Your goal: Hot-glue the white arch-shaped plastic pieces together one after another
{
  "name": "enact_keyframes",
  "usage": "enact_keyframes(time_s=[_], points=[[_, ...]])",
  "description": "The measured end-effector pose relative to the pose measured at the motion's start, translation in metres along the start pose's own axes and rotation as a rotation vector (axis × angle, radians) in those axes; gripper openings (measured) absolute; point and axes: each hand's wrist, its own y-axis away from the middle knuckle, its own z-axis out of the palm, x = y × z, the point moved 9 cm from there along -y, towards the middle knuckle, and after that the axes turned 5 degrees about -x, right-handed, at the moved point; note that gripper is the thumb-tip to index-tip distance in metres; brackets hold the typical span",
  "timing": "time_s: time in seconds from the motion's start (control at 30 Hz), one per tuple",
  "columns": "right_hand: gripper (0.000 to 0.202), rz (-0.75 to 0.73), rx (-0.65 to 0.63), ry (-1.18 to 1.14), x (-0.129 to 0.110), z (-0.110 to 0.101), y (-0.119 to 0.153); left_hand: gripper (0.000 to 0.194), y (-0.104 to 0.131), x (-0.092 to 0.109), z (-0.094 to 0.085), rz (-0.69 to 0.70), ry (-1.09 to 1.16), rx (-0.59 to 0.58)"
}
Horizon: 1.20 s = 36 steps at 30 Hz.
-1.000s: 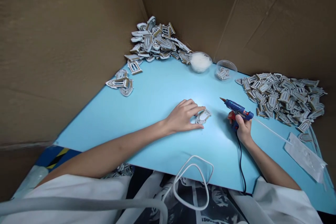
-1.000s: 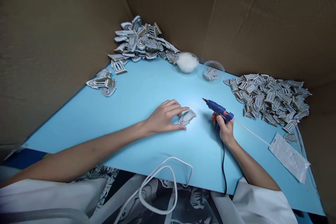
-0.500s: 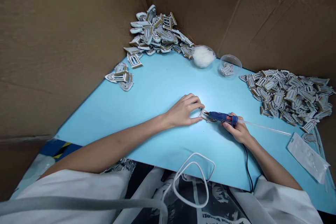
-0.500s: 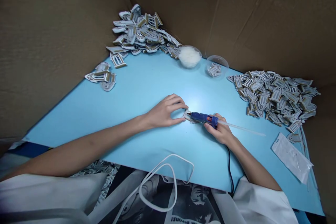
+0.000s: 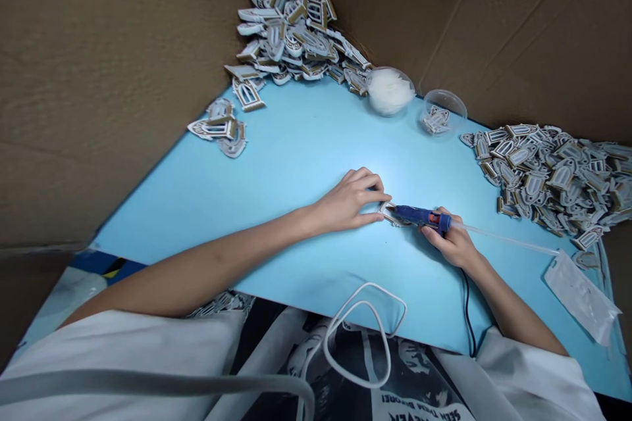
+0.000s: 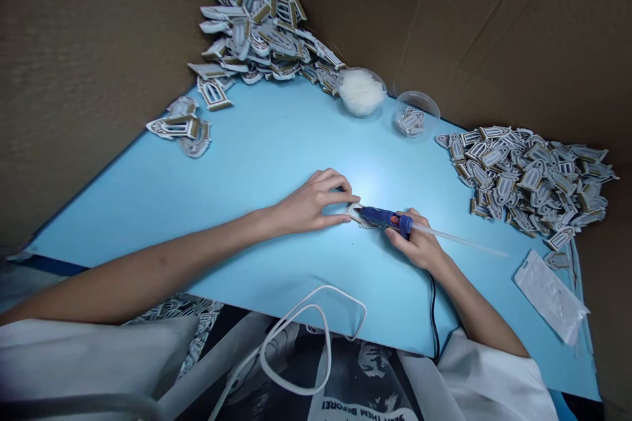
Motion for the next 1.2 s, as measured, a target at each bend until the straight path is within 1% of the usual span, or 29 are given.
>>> enact_keyframes(time_s=[0.1, 0.37, 0.57, 0.87, 1.03, 1.2], points=[[0.039, 0.014, 0.002, -0.007, 0.0004, 0.0, -0.0006, 0.034, -0.0003, -0.0013, 0.0008, -0.004, 0.03, -0.02], [0.036, -0.008, 0.013, 0.021, -0.0038, -0.001, -0.0016, 0.031, -0.0011, -0.0018, 0.0014, -0.015, 0.054, -0.035], [0.039, 0.028, -0.004, 0.04, -0.0004, 0.0004, -0.0008, 0.034, -0.0011, -0.0011, 0.0012, -0.009, 0.039, -0.034], [0.039, 0.024, 0.005, 0.041, -0.001, 0.0002, -0.0005, 0.032, -0.0011, -0.0026, 0.0015, -0.018, 0.05, -0.036], [0.042, 0.019, 0.01, 0.056, -0.0006, 0.0005, -0.0002, 0.032, -0.0012, -0.0031, 0.0024, -0.016, 0.049, -0.034], [0.041, 0.013, 0.018, 0.054, -0.0019, 0.0007, -0.0004, 0.034, -0.0013, -0.0024, 0.002, -0.009, 0.043, -0.032]])
